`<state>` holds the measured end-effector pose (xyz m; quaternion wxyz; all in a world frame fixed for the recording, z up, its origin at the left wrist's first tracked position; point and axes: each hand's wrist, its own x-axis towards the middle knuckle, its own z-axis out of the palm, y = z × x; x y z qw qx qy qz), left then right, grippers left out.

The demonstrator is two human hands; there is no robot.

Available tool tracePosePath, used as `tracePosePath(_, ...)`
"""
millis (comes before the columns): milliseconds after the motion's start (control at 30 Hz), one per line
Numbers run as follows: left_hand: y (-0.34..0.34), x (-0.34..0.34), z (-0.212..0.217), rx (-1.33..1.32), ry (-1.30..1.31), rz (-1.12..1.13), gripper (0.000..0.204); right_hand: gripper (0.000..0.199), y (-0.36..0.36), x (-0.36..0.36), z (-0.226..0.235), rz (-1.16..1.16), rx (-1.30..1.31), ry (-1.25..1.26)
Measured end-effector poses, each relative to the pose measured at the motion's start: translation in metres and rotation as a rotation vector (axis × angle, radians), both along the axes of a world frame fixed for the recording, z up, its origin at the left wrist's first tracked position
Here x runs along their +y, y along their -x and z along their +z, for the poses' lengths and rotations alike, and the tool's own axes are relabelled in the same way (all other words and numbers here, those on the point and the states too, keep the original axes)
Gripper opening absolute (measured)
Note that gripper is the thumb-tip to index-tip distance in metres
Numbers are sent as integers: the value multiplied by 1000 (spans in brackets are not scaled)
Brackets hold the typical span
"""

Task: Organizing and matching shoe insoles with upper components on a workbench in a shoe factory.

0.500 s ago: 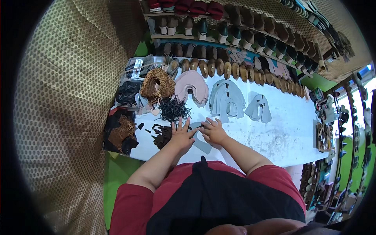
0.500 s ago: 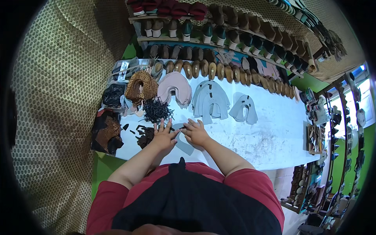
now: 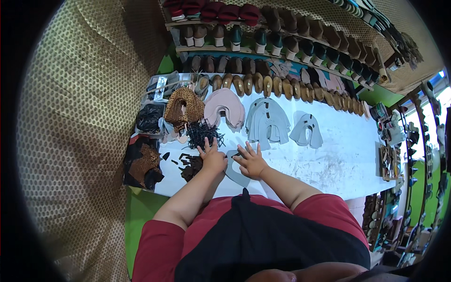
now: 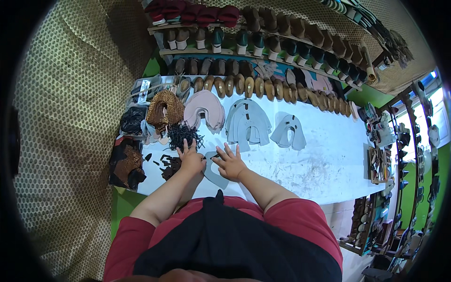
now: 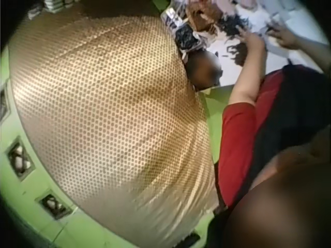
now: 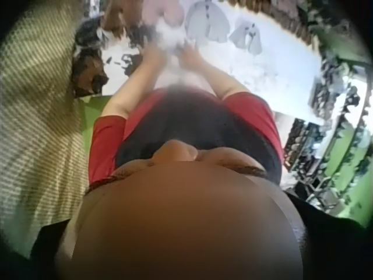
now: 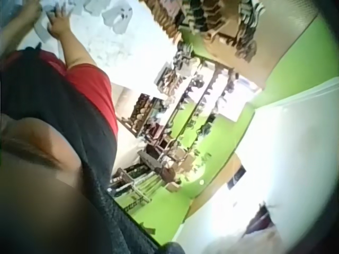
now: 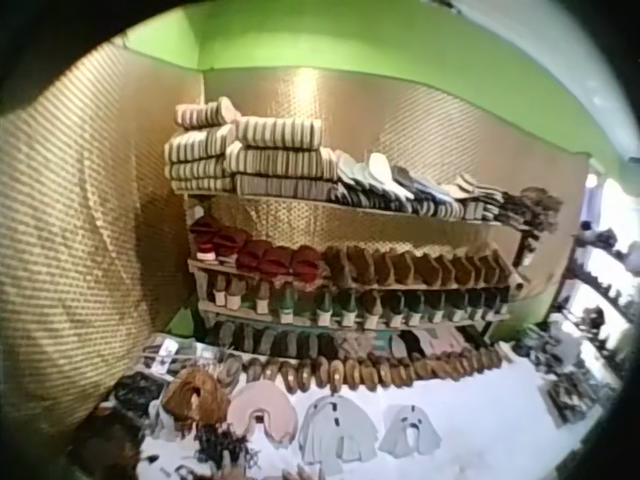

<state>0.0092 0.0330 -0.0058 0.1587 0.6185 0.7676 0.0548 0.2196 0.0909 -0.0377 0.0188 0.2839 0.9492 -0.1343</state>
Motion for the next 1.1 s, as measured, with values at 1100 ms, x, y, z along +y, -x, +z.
tracePosePath(1100, -13, 8, -37, -105, -211, -18, 17, 47, -6, 9, -5, 3, 42, 61)
